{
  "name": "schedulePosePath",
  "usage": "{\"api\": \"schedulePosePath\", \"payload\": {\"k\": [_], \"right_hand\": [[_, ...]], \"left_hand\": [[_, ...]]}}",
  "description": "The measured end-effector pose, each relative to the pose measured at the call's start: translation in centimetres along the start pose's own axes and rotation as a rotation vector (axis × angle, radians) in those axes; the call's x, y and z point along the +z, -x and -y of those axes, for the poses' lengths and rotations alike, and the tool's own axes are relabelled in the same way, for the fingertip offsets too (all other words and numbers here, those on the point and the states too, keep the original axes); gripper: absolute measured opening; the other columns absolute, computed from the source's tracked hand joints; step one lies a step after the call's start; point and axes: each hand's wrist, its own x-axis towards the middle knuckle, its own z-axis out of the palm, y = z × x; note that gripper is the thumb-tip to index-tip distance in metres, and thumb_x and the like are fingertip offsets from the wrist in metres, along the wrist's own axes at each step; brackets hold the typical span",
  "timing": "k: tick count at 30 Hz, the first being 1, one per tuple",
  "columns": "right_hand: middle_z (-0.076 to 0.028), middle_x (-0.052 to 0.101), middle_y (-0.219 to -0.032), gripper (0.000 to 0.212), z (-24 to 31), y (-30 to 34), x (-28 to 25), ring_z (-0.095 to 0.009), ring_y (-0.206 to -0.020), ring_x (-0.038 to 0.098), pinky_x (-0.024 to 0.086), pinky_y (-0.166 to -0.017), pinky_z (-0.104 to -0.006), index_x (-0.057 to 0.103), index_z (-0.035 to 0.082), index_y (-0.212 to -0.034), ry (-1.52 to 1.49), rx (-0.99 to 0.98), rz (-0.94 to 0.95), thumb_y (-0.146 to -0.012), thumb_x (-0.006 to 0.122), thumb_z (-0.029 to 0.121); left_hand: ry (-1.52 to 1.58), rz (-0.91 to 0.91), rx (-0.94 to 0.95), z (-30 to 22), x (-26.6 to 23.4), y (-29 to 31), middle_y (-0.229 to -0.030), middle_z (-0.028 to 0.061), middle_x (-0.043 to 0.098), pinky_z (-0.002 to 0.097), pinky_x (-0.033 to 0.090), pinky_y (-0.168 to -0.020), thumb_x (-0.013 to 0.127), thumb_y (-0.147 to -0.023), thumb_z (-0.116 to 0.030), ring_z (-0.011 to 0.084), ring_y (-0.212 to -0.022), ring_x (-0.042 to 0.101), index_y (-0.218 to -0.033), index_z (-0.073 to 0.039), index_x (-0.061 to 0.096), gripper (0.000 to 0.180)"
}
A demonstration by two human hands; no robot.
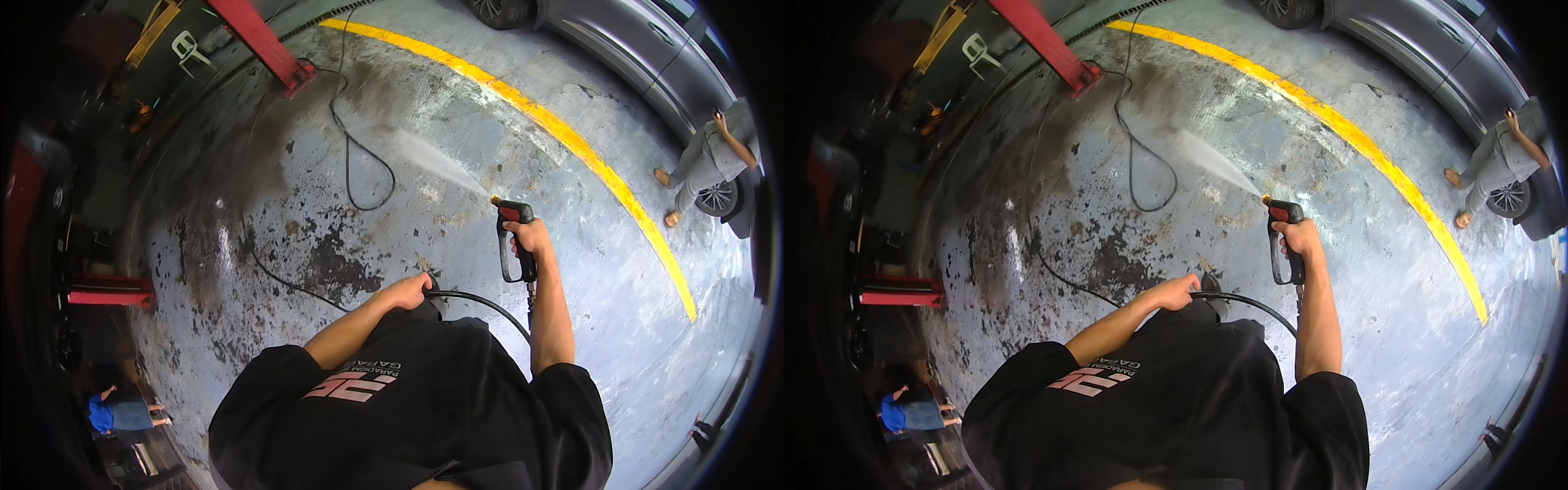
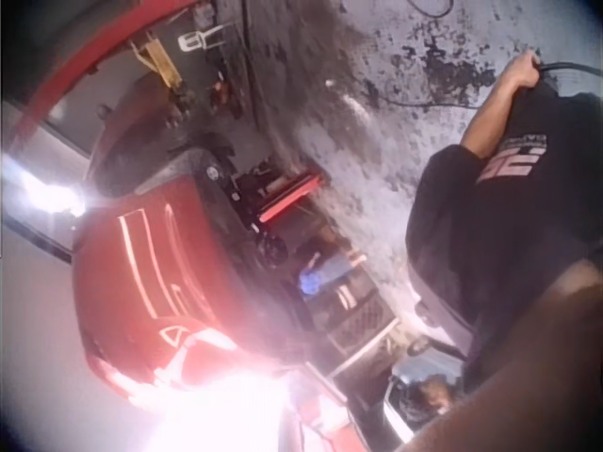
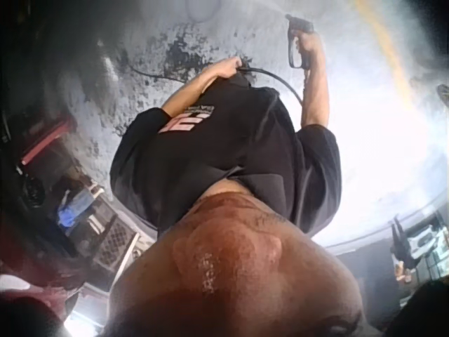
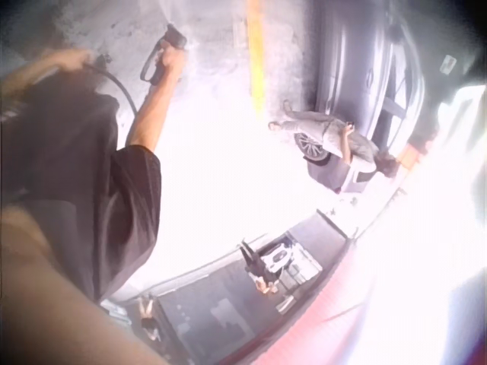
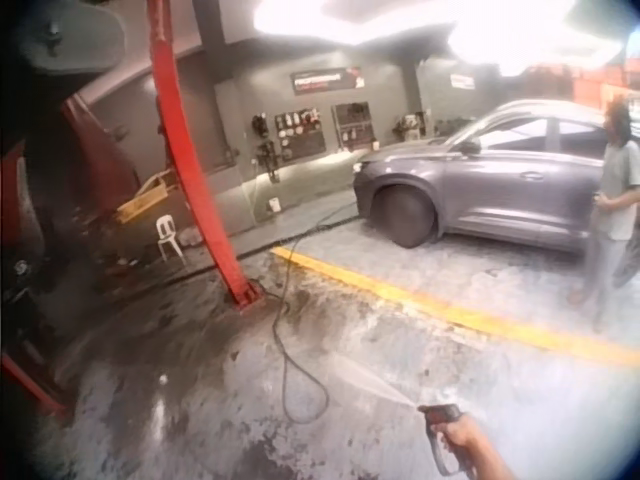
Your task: The person uses a high-pressure water spray gun to clean the concrete floor of a garage, moving around a red car lift and a silver car. They systematically spray the ground to remove dirt and grime, then briefly rinse the underside of a red car before walking to a workbench to fill a blue bucket with water.
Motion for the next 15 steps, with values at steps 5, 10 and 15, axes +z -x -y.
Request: {"api": "schedulePosePath", "payload": {"k": [5, 10, 15], "right_hand": [[-0.005, 0.061, -0.065, 0.026, 5.2, -2.8, 1.2, -0.016, -0.05, 0.059, 0.05, -0.046, -0.0338, 0.069, 0.002, -0.096, -0.01, -0.019, 0.101, -0.084, 0.077, 0.022], [-0.004, 0.06, -0.065, 0.03, 10.3, -6.3, 1.8, -0.015, -0.05, 0.058, 0.049, -0.046, -0.0326, 0.07, 0.005, -0.102, 0.115, -0.05, 0.259, -0.081, 0.079, 0.024], [-0.004, 0.06, -0.064, 0.027, 14.1, -14.8, -2.6, -0.016, -0.048, 0.058, 0.05, -0.045, -0.0336, 0.071, 0.005, -0.099, 0.107, -0.036, 0.172, -0.082, 0.077, 0.024]], "left_hand": [[-0.058, 0.004, -0.01, 0.9, -6.0, -4.2, -0.097, 0.0199, 0.07, 0.0439, 0.049, -0.079, 0.061, -0.085, -0.008, 0.035, -0.095, 0.067, -0.123, -0.008, 0.051, 0.04], [0.03, 0.039, -0.036, -0.8, -9.3, -7.3, -0.105, 0.0257, 0.068, 0.0497, 0.048, -0.084, 0.056, -0.082, -0.005, 0.042, -0.103, 0.064, -0.122, -0.009, 0.053, 0.04], [0.091, -0.007, -0.026, -2.4, -12.9, -12.9, -0.106, 0.0256, 0.067, 0.0503, 0.048, -0.085, 0.056, -0.081, -0.005, 0.0438, -0.103, 0.064, -0.123, -0.008, 0.051, 0.042]]}}
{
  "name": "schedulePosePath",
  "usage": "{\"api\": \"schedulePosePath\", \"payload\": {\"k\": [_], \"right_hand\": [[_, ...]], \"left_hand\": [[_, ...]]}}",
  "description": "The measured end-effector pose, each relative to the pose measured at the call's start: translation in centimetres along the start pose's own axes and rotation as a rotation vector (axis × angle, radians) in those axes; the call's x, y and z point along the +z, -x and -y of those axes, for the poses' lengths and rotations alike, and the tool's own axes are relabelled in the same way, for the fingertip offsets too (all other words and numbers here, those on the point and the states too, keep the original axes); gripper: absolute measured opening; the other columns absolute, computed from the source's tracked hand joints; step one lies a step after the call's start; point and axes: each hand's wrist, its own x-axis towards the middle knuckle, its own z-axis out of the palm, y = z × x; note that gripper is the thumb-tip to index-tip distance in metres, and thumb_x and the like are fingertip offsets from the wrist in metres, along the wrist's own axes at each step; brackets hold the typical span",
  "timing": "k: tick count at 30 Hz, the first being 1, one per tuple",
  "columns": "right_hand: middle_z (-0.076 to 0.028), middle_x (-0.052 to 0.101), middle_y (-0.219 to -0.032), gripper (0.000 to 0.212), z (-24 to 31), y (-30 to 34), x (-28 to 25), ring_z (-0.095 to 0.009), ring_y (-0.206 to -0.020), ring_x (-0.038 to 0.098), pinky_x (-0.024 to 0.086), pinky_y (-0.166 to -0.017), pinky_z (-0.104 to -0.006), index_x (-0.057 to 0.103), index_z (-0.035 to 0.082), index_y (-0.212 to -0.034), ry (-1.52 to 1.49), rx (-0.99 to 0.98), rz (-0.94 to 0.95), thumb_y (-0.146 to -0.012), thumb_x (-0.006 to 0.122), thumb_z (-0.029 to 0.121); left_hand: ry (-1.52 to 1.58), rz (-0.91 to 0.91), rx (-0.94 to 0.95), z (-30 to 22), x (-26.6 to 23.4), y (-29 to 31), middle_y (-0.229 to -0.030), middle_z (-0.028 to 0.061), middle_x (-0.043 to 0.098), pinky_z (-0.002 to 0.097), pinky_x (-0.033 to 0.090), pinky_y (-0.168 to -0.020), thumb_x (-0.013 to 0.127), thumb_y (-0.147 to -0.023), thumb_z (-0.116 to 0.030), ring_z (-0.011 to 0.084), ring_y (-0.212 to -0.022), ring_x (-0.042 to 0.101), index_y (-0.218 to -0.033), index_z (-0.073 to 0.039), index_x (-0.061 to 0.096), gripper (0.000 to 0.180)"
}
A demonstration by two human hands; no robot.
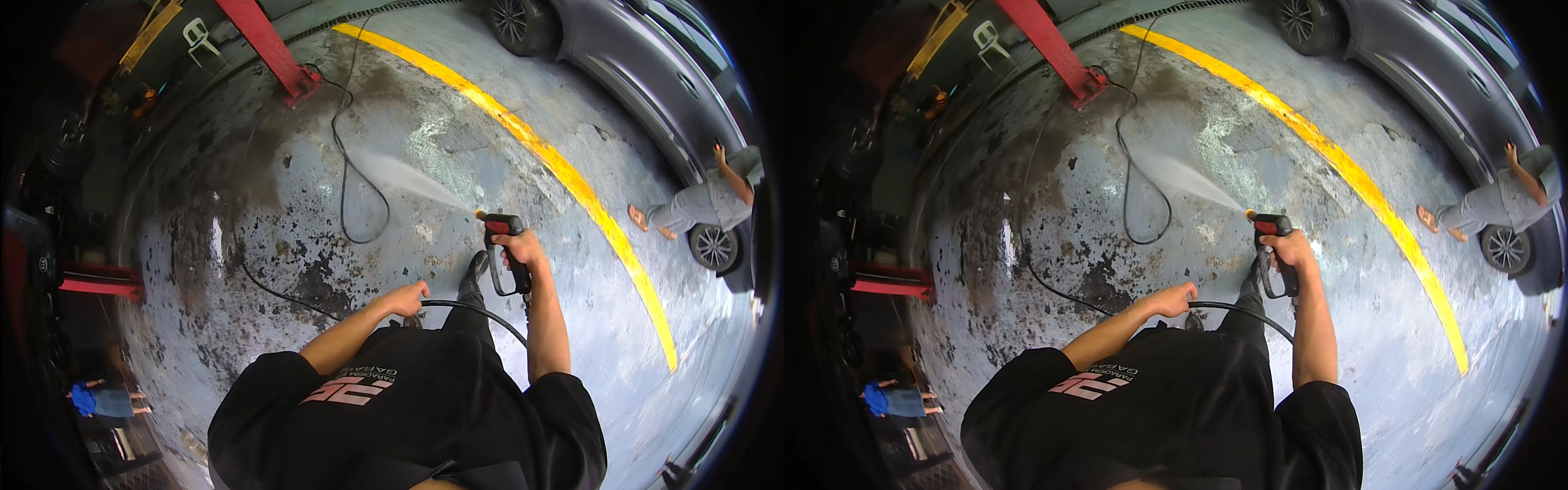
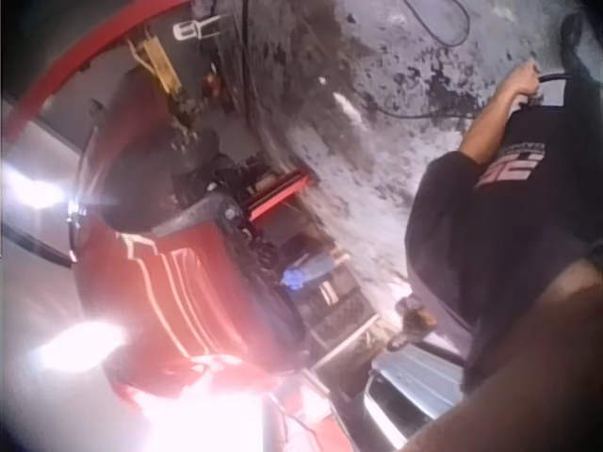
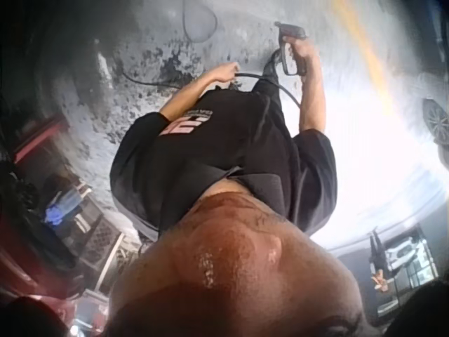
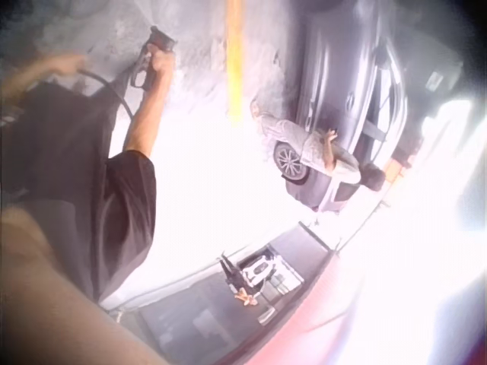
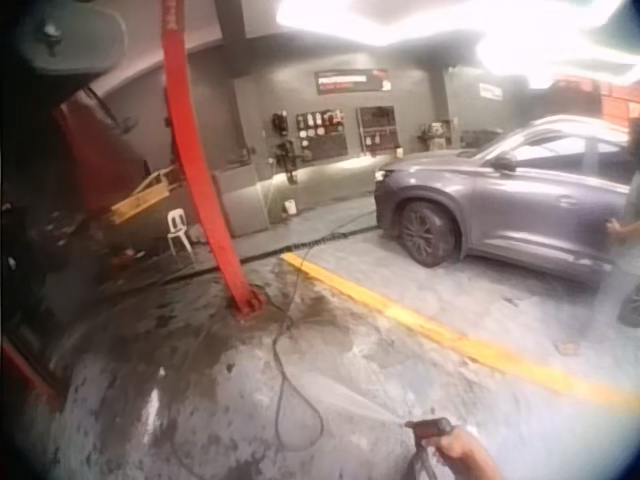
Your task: The person uses a high-pressure water spray gun to clean the concrete floor of a garage, moving around a red car lift and a silver car. They systematically spray the ground to remove dirt and grime, then briefly rinse the underside of a red car before walking to a workbench to fill a blue bucket with water.
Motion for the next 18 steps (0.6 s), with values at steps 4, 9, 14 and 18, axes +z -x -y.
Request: {"api": "schedulePosePath", "payload": {"k": [4, 9, 14, 18], "right_hand": [[-0.006, 0.061, -0.064, 0.026, 2.0, -7.4, -5.9, -0.017, -0.047, 0.058, 0.05, -0.045, -0.0349, 0.07, 0.003, -0.095, -0.058, -0.025, -0.059, -0.082, 0.077, 0.024], [-0.007, 0.061, -0.064, 0.027, 6.7, -13.1, -9.8, -0.017, -0.049, 0.059, 0.051, -0.045, -0.0354, 0.07, 0.002, -0.093, -0.026, -0.045, -0.012, -0.08, 0.079, 0.024], [-0.008, 0.062, -0.062, 0.029, 11.2, -18.0, -13.3, -0.019, -0.047, 0.059, 0.05, -0.045, -0.0358, 0.07, 0.0, -0.088, 0.047, -0.072, 0.067, -0.078, 0.081, 0.025], [-0.005, 0.06, -0.064, 0.027, 13.7, -21.9, -16.7, -0.017, -0.048, 0.057, 0.05, -0.045, -0.0342, 0.07, 0.002, -0.096, 0.009, -0.039, -0.034, -0.082, 0.078, 0.023]], "left_hand": [[0.016, -0.066, -0.013, -3.7, -4.4, -5.5, -0.106, 0.0252, 0.067, 0.0496, 0.048, -0.086, 0.055, -0.081, -0.005, 0.0436, -0.104, 0.064, -0.121, -0.008, 0.052, 0.04], [0.01, -0.181, 0.057, -6.0, -8.7, -11.5, -0.102, 0.023, 0.07, 0.048, 0.049, -0.083, 0.057, -0.082, -0.005, 0.042, -0.1, 0.066, -0.12, -0.008, 0.054, 0.038], [0.112, -0.183, -0.046, -9.8, -11.7, -15.9, -0.094, 0.0247, 0.07, 0.05, 0.05, -0.081, 0.057, -0.083, -0.005, 0.0431, -0.095, 0.067, -0.119, -0.009, 0.053, 0.036], [0.117, -0.259, -0.027, -11.9, -14.9, -18.4, -0.097, 0.0266, 0.069, 0.0528, 0.049, -0.083, 0.054, -0.083, -0.004, 0.045, -0.098, 0.065, -0.119, -0.01, 0.052, 0.036]]}}
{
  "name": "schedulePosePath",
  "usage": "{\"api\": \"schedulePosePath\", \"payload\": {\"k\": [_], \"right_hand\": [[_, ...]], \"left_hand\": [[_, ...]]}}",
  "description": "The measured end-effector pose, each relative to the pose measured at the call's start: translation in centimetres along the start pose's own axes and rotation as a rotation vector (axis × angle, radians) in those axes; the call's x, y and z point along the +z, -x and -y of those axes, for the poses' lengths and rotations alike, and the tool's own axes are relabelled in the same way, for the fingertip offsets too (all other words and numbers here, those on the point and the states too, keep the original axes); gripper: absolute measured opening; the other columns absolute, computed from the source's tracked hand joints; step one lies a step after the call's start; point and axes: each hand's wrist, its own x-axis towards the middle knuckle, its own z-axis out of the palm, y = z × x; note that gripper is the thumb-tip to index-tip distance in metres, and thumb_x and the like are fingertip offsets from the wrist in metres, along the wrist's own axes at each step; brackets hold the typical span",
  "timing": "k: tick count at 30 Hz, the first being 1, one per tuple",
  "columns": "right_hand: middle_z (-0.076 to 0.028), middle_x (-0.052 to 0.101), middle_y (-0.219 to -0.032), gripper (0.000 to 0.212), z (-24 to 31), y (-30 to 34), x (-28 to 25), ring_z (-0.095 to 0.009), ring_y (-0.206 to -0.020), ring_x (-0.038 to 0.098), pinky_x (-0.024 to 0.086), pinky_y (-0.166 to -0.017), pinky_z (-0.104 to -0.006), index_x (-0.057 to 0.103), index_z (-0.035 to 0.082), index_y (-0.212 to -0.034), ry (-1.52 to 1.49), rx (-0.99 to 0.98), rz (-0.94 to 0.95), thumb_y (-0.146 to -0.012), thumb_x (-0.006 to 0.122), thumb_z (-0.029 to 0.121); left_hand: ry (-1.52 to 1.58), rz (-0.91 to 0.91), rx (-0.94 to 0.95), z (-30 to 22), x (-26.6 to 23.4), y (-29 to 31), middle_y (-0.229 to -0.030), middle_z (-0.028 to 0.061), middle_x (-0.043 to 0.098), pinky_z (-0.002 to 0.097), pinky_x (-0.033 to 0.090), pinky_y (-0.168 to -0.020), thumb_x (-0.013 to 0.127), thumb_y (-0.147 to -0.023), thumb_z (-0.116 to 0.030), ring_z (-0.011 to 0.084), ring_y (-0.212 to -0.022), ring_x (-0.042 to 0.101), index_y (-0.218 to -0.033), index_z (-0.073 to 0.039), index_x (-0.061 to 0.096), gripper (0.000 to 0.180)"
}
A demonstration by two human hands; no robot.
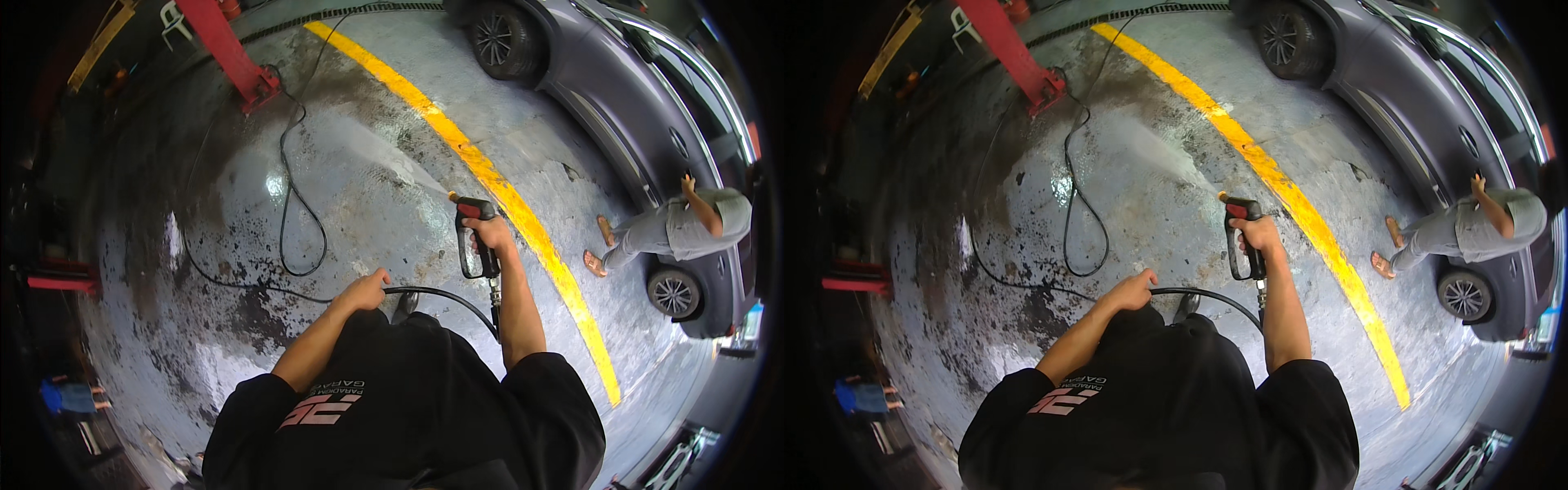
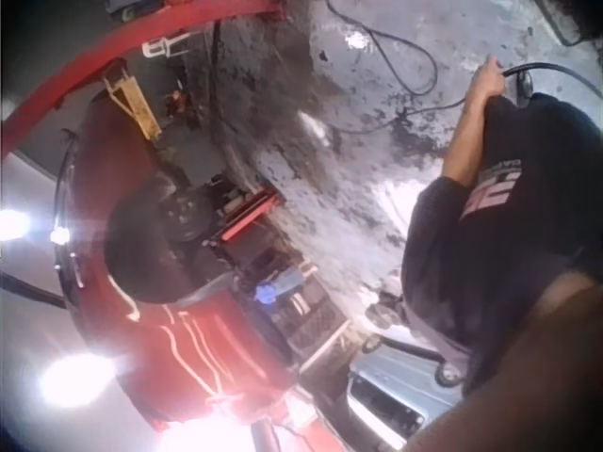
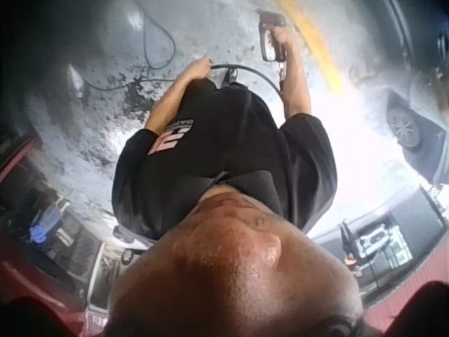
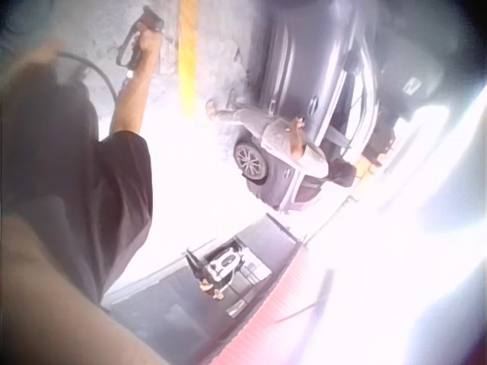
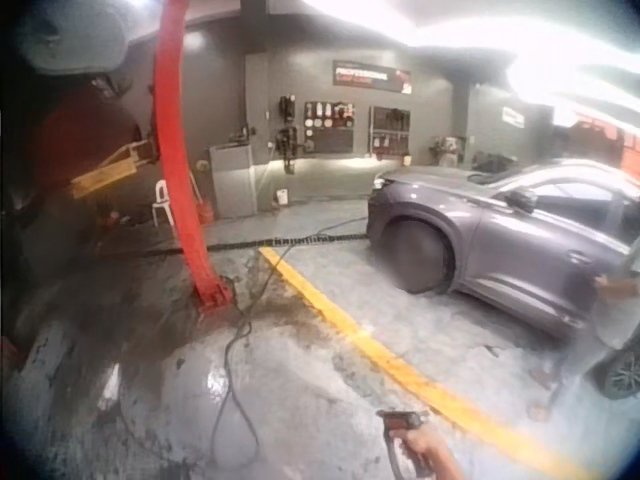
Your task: The person uses a high-pressure water spray gun to clean the concrete floor of a garage, moving around a red car lift and a silver car. They systematically spray the ground to remove dirt and grime, then briefly rinse the underside of a red car before walking to a workbench to fill a blue bucket with water.
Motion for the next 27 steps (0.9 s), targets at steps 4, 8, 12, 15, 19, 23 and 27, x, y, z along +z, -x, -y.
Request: {"api": "schedulePosePath", "payload": {"k": [4, 8, 12, 15, 19, 23, 27], "right_hand": [[-0.006, 0.061, -0.068, 0.031, 1.9, -3.1, -1.0, -0.017, -0.049, 0.058, 0.051, -0.046, -0.0347, 0.068, 0.004, -0.104, 0.009, 0.009, 0.059, -0.083, 0.078, 0.024], [-0.006, 0.061, -0.068, 0.031, 4.7, -6.8, -1.5, -0.018, -0.05, 0.059, 0.052, -0.047, -0.0354, 0.067, 0.004, -0.102, 0.067, 0.021, 0.035, -0.083, 0.078, 0.025], [-0.005, 0.061, -0.067, 0.027, 10.0, -11.0, -1.5, -0.018, -0.05, 0.059, 0.052, -0.047, -0.0354, 0.067, 0.006, -0.099, 0.012, 0.008, -0.057, -0.083, 0.077, 0.025], [-0.005, 0.061, -0.066, 0.026, 14.7, -14.3, -0.3, -0.017, -0.049, 0.058, 0.05, -0.046, -0.0347, 0.067, 0.004, -0.094, -0.001, -0.017, -0.104, -0.084, 0.076, 0.026], [-0.005, 0.06, -0.064, 0.026, 21.8, -17.4, 3.4, -0.017, -0.049, 0.058, 0.049, -0.046, -0.0334, 0.066, 0.002, -0.089, -0.008, -0.06, -0.072, -0.084, 0.076, 0.026], [-0.005, 0.061, -0.066, 0.028, 27.4, -20.7, 8.6, -0.017, -0.049, 0.058, 0.05, -0.046, -0.0333, 0.066, 0.001, -0.094, 0.041, -0.102, -0.016, -0.083, 0.078, 0.023], [-0.008, 0.064, -0.066, 0.031, 32.5, -23.0, 13.6, -0.017, -0.05, 0.059, 0.051, -0.048, -0.0352, 0.068, -0.002, -0.084, 0.224, -0.168, 0.043, -0.079, 0.081, 0.026]], "left_hand": [[0.084, -0.02, 0.03, -0.3, -1.9, -2.9, -0.099, 0.0268, 0.068, 0.0517, 0.048, -0.085, 0.052, -0.083, -0.003, 0.0445, -0.101, 0.064, -0.121, -0.009, 0.052, 0.038], [0.105, 0.01, 0.03, -1.2, -4.4, -6.1, -0.099, 0.0271, 0.068, 0.0522, 0.048, -0.085, 0.051, -0.083, -0.002, 0.0449, -0.101, 0.064, -0.121, -0.009, 0.052, 0.038], [0.086, -0.018, 0.051, 0.2, -8.4, -10.1, -0.1, 0.0276, 0.068, 0.0528, 0.047, -0.085, 0.051, -0.084, -0.002, 0.0451, -0.101, 0.064, -0.122, -0.009, 0.052, 0.039], [0.131, 0.001, 0.036, 1.8, -13.2, -12.8, -0.101, 0.0278, 0.068, 0.0524, 0.048, -0.086, 0.052, -0.084, -0.003, 0.0455, -0.101, 0.064, -0.122, -0.008, 0.052, 0.038], [0.118, -0.069, 0.059, 4.4, -19.6, -15.4, -0.101, 0.0274, 0.068, 0.0519, 0.048, -0.087, 0.052, -0.083, -0.004, 0.0454, -0.102, 0.064, -0.121, -0.008, 0.052, 0.038], [0.091, -0.055, -0.032, 4.9, -26.5, -16.6, -0.1, 0.027, 0.068, 0.0519, 0.048, -0.086, 0.053, -0.083, -0.004, 0.0447, -0.101, 0.064, -0.121, -0.008, 0.052, 0.039], [0.159, -0.083, -0.046, 6.6, -30.6, -17.3, -0.098, 0.0264, 0.068, 0.0525, 0.047, -0.084, 0.053, -0.082, -0.004, 0.0446, -0.099, 0.064, -0.121, -0.007, 0.052, 0.039]]}}
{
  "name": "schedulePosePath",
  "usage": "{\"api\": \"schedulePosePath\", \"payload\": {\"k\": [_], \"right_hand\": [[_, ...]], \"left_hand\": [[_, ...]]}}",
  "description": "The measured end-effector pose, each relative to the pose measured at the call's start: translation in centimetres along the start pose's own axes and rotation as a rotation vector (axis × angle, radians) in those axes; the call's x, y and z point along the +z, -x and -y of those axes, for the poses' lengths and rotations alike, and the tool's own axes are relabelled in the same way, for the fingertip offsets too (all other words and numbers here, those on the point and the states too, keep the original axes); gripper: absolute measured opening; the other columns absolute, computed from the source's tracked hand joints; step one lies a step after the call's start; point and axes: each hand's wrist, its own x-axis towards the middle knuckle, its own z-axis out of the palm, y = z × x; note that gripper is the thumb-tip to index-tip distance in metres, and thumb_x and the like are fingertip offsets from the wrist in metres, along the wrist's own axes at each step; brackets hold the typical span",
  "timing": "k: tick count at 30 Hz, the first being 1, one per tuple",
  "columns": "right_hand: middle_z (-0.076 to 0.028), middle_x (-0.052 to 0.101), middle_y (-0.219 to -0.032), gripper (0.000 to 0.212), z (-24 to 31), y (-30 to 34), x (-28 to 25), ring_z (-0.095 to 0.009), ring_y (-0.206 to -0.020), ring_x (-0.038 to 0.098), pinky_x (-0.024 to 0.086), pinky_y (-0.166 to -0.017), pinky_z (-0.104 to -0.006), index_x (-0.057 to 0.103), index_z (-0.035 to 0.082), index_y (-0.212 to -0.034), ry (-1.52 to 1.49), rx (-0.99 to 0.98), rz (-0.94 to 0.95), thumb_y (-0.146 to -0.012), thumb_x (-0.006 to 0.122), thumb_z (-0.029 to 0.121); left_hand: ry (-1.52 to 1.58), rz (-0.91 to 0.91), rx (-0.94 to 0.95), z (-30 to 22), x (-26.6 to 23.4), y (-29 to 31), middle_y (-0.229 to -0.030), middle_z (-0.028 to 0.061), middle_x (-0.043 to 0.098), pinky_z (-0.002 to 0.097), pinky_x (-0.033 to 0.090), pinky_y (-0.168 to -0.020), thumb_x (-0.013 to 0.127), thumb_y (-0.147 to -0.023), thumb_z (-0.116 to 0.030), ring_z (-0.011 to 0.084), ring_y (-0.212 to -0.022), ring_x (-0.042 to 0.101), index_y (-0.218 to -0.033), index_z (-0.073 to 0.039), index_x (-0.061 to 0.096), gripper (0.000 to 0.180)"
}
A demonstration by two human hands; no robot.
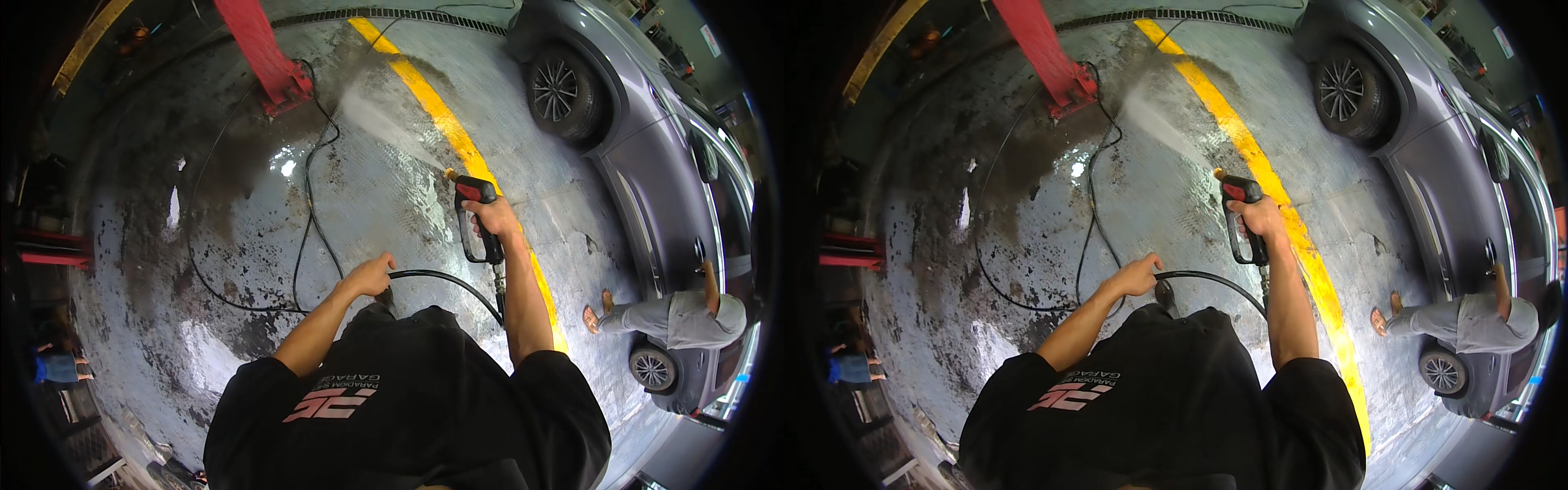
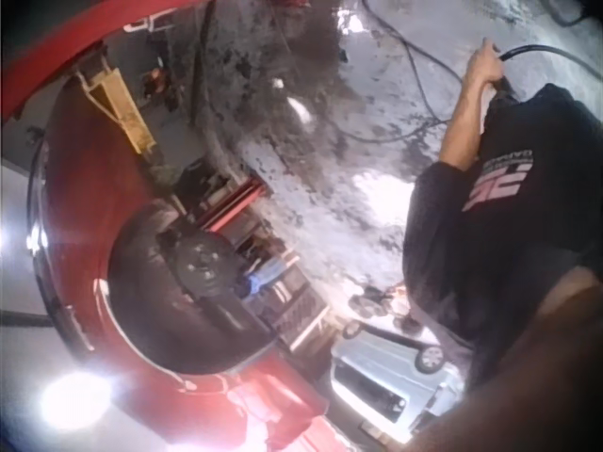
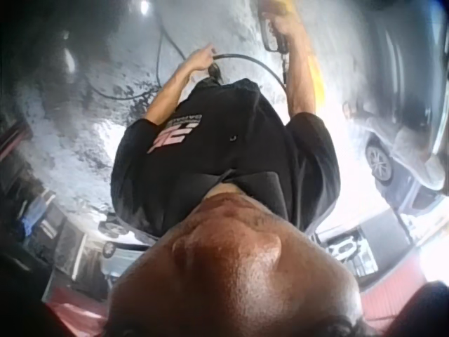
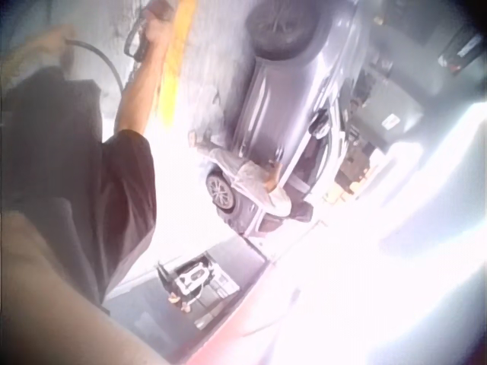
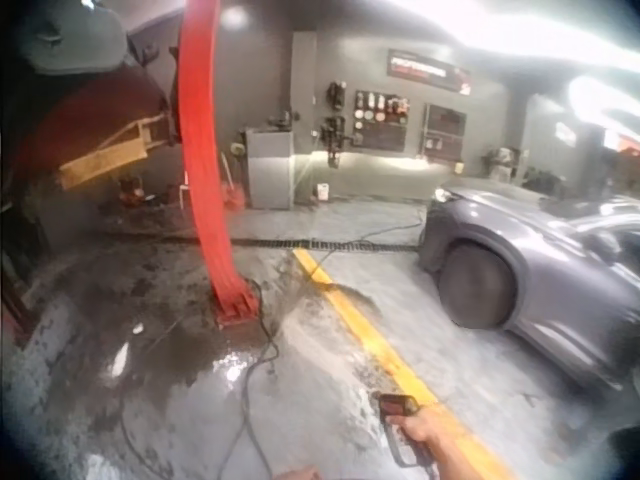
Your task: The person uses a high-pressure water spray gun to clean the concrete floor of a garage, moving around a red car lift and a silver car. They systematically spray the ground to remove dirt and grime, then briefly rinse the underside of a red car before walking to a workbench to fill a blue bucket with water.
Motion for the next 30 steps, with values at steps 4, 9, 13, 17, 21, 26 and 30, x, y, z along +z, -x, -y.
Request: {"api": "schedulePosePath", "payload": {"k": [4, 9, 13, 17, 21, 26, 30], "right_hand": [[-0.008, 0.062, -0.059, 0.033, 2.7, -5.7, 1.3, -0.019, -0.049, 0.06, 0.05, -0.05, -0.0359, 0.065, -0.001, -0.07, 0.066, -0.101, 0.019, -0.079, 0.081, 0.026], [-0.009, 0.063, -0.061, 0.034, 6.4, -11.1, -0.5, -0.019, -0.049, 0.061, 0.05, -0.049, -0.0357, 0.066, -0.003, -0.073, 0.084, -0.157, -0.048, -0.08, 0.081, 0.027], [-0.009, 0.064, -0.063, 0.034, 7.7, -14.6, -3.4, -0.018, -0.049, 0.062, 0.05, -0.047, -0.0344, 0.068, -0.005, -0.08, 0.06, -0.134, -0.09, -0.081, 0.08, 0.026], [-0.01, 0.064, -0.064, 0.031, 6.4, -19.0, -7.8, -0.018, -0.049, 0.062, 0.051, -0.048, -0.0339, 0.071, -0.004, -0.087, 0.028, -0.081, -0.143, -0.081, 0.08, 0.025], [-0.006, 0.061, -0.062, 0.027, 5.1, -22.6, -13.2, -0.016, -0.047, 0.058, 0.049, -0.044, -0.0335, 0.07, 0.0, -0.09, 0.047, -0.029, -0.225, -0.082, 0.078, 0.024], [-0.006, 0.06, -0.062, 0.026, 6.3, -24.9, -17.9, -0.016, -0.047, 0.057, 0.048, -0.044, -0.0331, 0.069, 0.0, -0.089, 0.062, -0.017, -0.308, -0.081, 0.077, 0.023], [-0.004, 0.059, -0.061, 0.027, 9.2, -24.5, -16.4, -0.015, -0.047, 0.057, 0.047, -0.045, -0.0324, 0.069, -0.001, -0.089, 0.101, -0.131, -0.247, -0.082, 0.077, 0.024]], "left_hand": [[0.006, -0.062, 0.006, 0.4, -2.2, -2.2, -0.095, 0.0265, 0.068, 0.0527, 0.047, -0.082, 0.052, -0.083, -0.005, 0.0449, -0.095, 0.064, -0.121, -0.007, 0.052, 0.038], [0.043, -0.136, 0.005, -1.6, -5.0, -4.9, -0.092, 0.026, 0.068, 0.0534, 0.047, -0.081, 0.052, -0.083, -0.006, 0.0452, -0.094, 0.064, -0.121, -0.009, 0.053, 0.038], [0.057, -0.165, -0.008, -3.4, -6.2, -7.8, -0.093, 0.0254, 0.069, 0.0535, 0.047, -0.082, 0.052, -0.083, -0.006, 0.045, -0.095, 0.065, -0.122, -0.01, 0.054, 0.039], [0.028, -0.136, -0.003, -5.8, -6.8, -11.8, -0.097, 0.025, 0.07, 0.0528, 0.047, -0.084, 0.053, -0.083, -0.006, 0.0446, -0.097, 0.065, -0.123, -0.011, 0.057, 0.041], [0.002, -0.126, 0.048, -8.7, -6.1, -15.8, -0.094, 0.0183, 0.072, 0.0477, 0.049, -0.079, 0.061, -0.09, -0.012, 0.0387, -0.09, 0.067, -0.123, -0.011, 0.058, 0.033], [0.035, -0.104, 0.062, -12.1, -5.8, -18.2, -0.104, 0.0177, 0.073, 0.0472, 0.049, -0.082, 0.065, -0.091, -0.015, 0.0387, -0.098, 0.067, -0.122, -0.011, 0.059, 0.033], [0.102, -0.115, 0.02, -12.0, -5.8, -17.8, -0.107, 0.0177, 0.072, 0.0479, 0.049, -0.082, 0.064, -0.091, -0.016, 0.0392, -0.1, 0.066, -0.121, -0.012, 0.06, 0.03]]}}
